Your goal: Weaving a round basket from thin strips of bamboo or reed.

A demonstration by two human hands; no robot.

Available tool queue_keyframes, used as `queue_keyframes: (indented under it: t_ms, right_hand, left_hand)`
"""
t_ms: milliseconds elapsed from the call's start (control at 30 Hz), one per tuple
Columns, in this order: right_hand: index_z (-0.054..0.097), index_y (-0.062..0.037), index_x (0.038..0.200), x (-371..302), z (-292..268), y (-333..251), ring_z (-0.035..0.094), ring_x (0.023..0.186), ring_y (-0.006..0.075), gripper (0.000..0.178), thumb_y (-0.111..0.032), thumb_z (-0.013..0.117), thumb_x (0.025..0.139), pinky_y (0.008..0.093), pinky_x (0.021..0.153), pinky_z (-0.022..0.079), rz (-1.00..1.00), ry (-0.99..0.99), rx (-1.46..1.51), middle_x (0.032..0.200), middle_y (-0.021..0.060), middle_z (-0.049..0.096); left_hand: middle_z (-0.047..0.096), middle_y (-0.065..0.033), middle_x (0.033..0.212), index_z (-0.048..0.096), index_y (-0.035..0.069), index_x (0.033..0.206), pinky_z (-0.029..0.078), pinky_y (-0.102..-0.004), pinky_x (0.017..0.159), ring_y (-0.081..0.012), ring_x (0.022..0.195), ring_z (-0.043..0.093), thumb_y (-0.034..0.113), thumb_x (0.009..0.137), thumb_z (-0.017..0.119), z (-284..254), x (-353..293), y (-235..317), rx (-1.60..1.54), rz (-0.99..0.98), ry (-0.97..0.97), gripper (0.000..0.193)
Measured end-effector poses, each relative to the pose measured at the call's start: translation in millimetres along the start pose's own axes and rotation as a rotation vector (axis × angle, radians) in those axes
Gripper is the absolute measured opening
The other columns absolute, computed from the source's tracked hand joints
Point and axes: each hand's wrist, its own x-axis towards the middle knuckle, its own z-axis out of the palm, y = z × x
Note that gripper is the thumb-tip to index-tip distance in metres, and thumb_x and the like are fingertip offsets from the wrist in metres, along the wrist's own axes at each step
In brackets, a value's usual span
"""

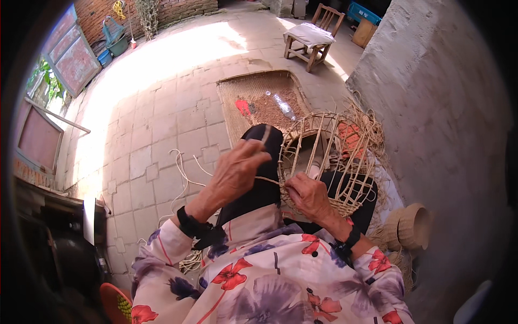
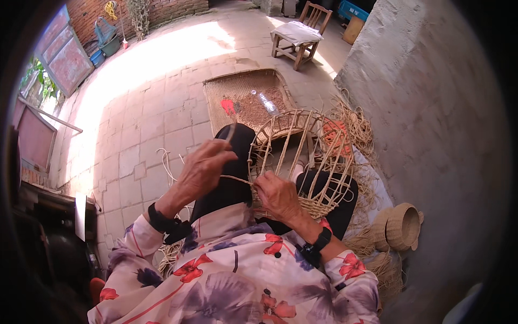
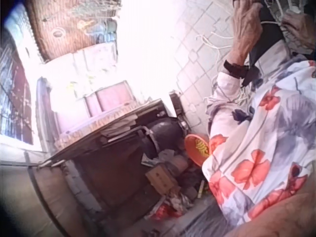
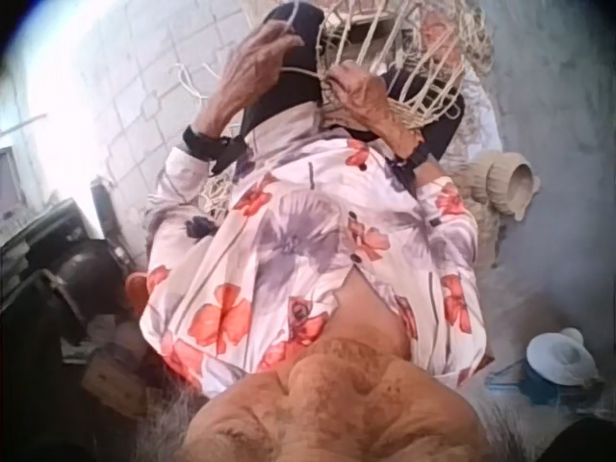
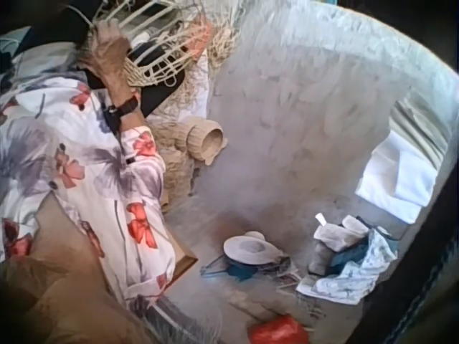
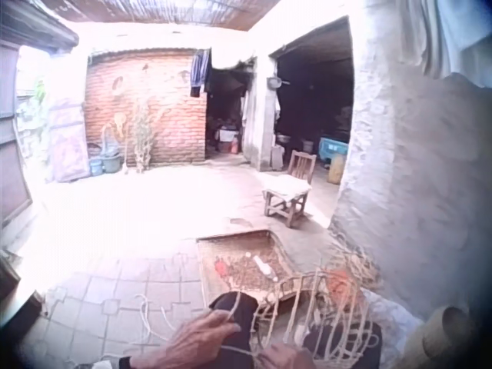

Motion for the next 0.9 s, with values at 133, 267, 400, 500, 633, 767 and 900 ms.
queue_keyframes:
  t_ms: [133,267,400,500,633,767,900]
  right_hand:
    - [0.062,-0.0065,0.091,3.3,0.6,-0.7,0.065,0.073,0.0332,0.008,-0.011,0.066,0.085,0.0438,0.061,0.051,-0.006,-0.002,-0.011,0.083,0.0121,0.057]
    - [0.062,-0.0064,0.089,4.4,0.3,-1.2,0.064,0.070,0.0349,0.008,-0.011,0.066,0.084,0.0449,0.061,0.051,0.029,0.011,-0.004,0.081,0.0126,0.057]
    - [0.063,-0.0065,0.088,3.1,0.5,-2.9,0.064,0.071,0.0354,0.007,-0.011,0.067,0.084,0.0449,0.061,0.051,0.055,0.063,0.032,0.081,0.0123,0.059]
    - [0.064,-0.0068,0.090,3.8,-4.2,-6.1,0.065,0.073,0.0355,0.007,-0.010,0.066,0.083,0.0441,0.063,0.052,0.079,0.099,0.115,0.083,0.0122,0.062]
    - [0.065,-0.0071,0.092,6.9,-0.9,-6.6,0.066,0.077,0.0349,0.009,-0.009,0.066,0.083,0.0428,0.066,0.052,0.097,0.092,0.159,0.087,0.0123,0.065]
    - [0.065,-0.0067,0.094,2.6,4.9,-5.1,0.068,0.078,0.0337,0.011,-0.009,0.066,0.083,0.0416,0.068,0.053,0.154,0.106,0.185,0.087,0.0126,0.066]
    - [0.065,-0.0069,0.094,2.3,3.9,-5.1,0.067,0.077,0.0337,0.011,-0.009,0.066,0.083,0.0419,0.067,0.053,0.175,0.097,0.186,0.087,0.0125,0.066]
  left_hand:
    - [0.063,-0.0021,0.102,0.069,0.010,0.097,0.050,-0.0376,0.071,-0.0240,0.092,0.058,0.004,0.070,0.068,36.8,26.7,1.3,0.040,0.235,-0.418,0.028]
    - [0.062,-0.0016,0.085,0.065,0.008,0.080,0.049,-0.0380,0.073,-0.0239,0.090,0.059,0.007,0.066,0.069,46.0,39.3,-7.2,0.077,0.388,-0.487,0.014]
    - [0.062,-0.0055,0.082,0.064,0.006,0.075,0.050,-0.0403,0.072,-0.0274,0.087,0.062,0.005,0.064,0.066,43.6,43.9,-12.0,-0.095,0.397,-0.490,0.011]
    - [0.063,-0.0081,0.084,0.065,0.005,0.076,0.050,-0.0416,0.072,-0.0298,0.086,0.063,0.004,0.064,0.065,34.9,46.8,-7.8,-0.150,0.377,-0.486,0.012]
    - [0.065,-0.0097,0.093,0.067,0.007,0.083,0.052,-0.0420,0.074,-0.0317,0.089,0.064,0.002,0.070,0.064,28.3,44.4,-8.5,-0.232,0.199,-0.527,0.015]
    - [0.063,-0.0099,0.102,0.065,0.009,0.096,0.050,-0.0439,0.072,-0.0334,0.089,0.063,0.004,0.077,0.067,12.7,33.0,-3.5,-0.202,0.059,0.042,0.019]
    - [0.063,-0.0080,0.099,0.065,0.010,0.098,0.051,-0.0459,0.072,-0.0340,0.088,0.064,0.017,0.079,0.073,3.8,6.0,9.2,-0.020,0.126,-0.047,0.022]
